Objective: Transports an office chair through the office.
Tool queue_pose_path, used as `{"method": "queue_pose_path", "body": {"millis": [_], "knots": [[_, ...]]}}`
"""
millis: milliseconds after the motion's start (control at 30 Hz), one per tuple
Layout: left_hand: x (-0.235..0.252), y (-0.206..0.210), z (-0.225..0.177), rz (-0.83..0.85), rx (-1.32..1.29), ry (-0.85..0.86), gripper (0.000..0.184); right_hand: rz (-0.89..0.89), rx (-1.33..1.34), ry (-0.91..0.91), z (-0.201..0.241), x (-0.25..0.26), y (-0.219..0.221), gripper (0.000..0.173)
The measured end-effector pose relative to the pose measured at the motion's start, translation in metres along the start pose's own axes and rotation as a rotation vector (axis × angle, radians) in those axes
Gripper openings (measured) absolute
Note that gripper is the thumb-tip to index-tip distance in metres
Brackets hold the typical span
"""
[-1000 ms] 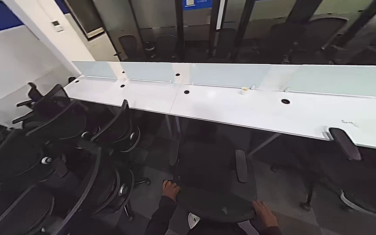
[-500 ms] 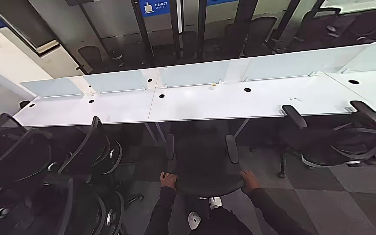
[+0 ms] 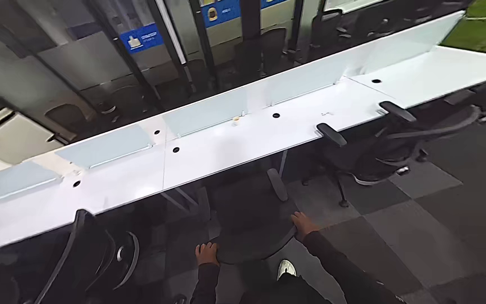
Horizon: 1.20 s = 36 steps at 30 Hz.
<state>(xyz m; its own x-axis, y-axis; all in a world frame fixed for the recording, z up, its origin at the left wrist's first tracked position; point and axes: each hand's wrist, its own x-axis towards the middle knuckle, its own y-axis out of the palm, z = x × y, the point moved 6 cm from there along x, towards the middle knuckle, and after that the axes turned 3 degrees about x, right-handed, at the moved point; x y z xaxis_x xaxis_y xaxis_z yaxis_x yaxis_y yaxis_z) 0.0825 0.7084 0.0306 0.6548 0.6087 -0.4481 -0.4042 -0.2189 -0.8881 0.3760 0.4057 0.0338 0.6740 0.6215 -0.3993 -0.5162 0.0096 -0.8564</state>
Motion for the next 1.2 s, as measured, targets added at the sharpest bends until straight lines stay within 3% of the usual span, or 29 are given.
{"method": "queue_pose_path", "body": {"millis": [333, 633, 933, 1200], "knots": [[-0.007, -0.009, 0.010, -0.103, 0.060, 0.158, 0.048, -0.023, 0.096, 0.119, 0.006, -0.036, 0.022, 0.055], [0.050, -0.021, 0.044, -0.108, 0.169, 0.420, 0.043, -0.082, 0.217, 0.384, 0.047, -0.099, 0.071, 0.063], [0.073, -0.031, -0.017, -0.083, 0.331, 0.684, 0.042, -0.178, 0.313, 0.669, 0.044, -0.193, 0.110, 0.058], [0.042, -0.040, -0.111, -0.065, 0.416, 0.915, 0.043, -0.227, 0.420, 0.877, 0.014, -0.282, 0.136, 0.058]]}}
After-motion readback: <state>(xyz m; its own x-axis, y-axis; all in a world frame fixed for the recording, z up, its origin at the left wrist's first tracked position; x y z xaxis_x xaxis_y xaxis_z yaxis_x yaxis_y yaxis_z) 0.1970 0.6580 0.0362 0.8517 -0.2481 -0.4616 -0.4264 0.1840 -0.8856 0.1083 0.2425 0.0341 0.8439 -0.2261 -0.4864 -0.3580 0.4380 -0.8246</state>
